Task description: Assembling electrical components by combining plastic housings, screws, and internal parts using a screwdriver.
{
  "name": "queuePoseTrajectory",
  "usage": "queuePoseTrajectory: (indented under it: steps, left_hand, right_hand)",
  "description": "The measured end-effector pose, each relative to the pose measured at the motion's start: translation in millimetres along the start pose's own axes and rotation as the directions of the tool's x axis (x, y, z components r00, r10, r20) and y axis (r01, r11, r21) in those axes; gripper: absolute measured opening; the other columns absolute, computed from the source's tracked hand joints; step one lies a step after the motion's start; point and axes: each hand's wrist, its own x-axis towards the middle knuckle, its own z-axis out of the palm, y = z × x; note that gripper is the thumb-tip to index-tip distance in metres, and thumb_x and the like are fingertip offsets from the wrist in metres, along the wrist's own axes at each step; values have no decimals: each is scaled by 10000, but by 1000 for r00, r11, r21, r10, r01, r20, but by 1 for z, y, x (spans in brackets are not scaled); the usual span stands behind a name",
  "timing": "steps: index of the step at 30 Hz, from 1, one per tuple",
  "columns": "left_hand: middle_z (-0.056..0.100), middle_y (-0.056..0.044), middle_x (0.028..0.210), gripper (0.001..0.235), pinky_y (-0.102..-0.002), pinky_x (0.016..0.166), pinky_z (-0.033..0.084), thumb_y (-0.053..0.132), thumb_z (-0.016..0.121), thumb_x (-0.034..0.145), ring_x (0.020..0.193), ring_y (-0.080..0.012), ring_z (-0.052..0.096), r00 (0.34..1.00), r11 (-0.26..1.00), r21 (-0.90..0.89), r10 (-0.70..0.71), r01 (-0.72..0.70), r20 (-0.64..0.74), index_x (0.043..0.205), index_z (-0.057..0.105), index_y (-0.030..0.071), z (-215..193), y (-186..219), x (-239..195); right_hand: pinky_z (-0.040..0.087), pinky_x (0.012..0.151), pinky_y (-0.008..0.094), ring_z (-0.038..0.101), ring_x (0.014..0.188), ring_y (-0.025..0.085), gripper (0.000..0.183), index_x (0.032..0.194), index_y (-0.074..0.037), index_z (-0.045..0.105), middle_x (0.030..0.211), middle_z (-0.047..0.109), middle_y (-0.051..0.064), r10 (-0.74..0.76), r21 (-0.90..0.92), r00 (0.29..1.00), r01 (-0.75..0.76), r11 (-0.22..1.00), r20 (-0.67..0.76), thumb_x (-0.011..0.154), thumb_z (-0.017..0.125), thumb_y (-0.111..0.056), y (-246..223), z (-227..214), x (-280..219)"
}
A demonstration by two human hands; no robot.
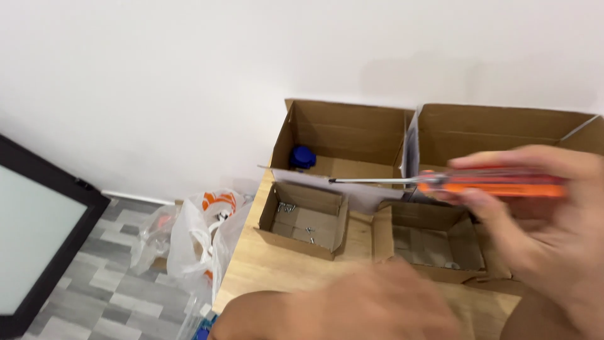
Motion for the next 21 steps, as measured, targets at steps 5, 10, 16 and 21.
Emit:
queuePoseTrajectory:
  steps: [5,10,16,21]
  left_hand:
    - [752,-56,1032,205,-423,885,586,268,798,1003,905,-262,730,733,935,252,-12,249,-680,1029,686,98,-119,-3,48]
    - [585,-229,1510,702,-485,1146,508,463,569,1090,1379,-359,598,713,816,193,-329,544,-620,1565,455,-41,-124,-21,38]
    - [649,-201,1484,668,-423,1052,539,421,480,1131,1223,-315,695,814,899,-153,-438,411,-383,1636,347,4,-124,-22,41]
    - [770,-109,1236,455,-282,823,654,199,603,1120,987,-177,764,802,919,-240,-391,313,-452,1540,498,56,-119,-25,37]
  right_hand:
    - [570,1015,312,793,971,311,272,1380,135,640,1245,747,233,118,-118,973,-144,983,-200,1198,532,-35,33,-40,-25]
    - [630,978,389,736,1341,482,589,1735,-5,423,1569,568,158,125,190,962,-79,979,-242,1293,304,-376,170,-94,-81]
    - [564,1040,99,738,1296,320,411,1744,-9,410,1618,548,137,91,203,972,-46,978,-216,1374,282,-137,245,-130,-129]
    - [663,1025,514,687,1012,409,699,1709,25,450,1603,520,162,75,177,944,-18,984,-320,1186,421,-438,257,-128,-136]
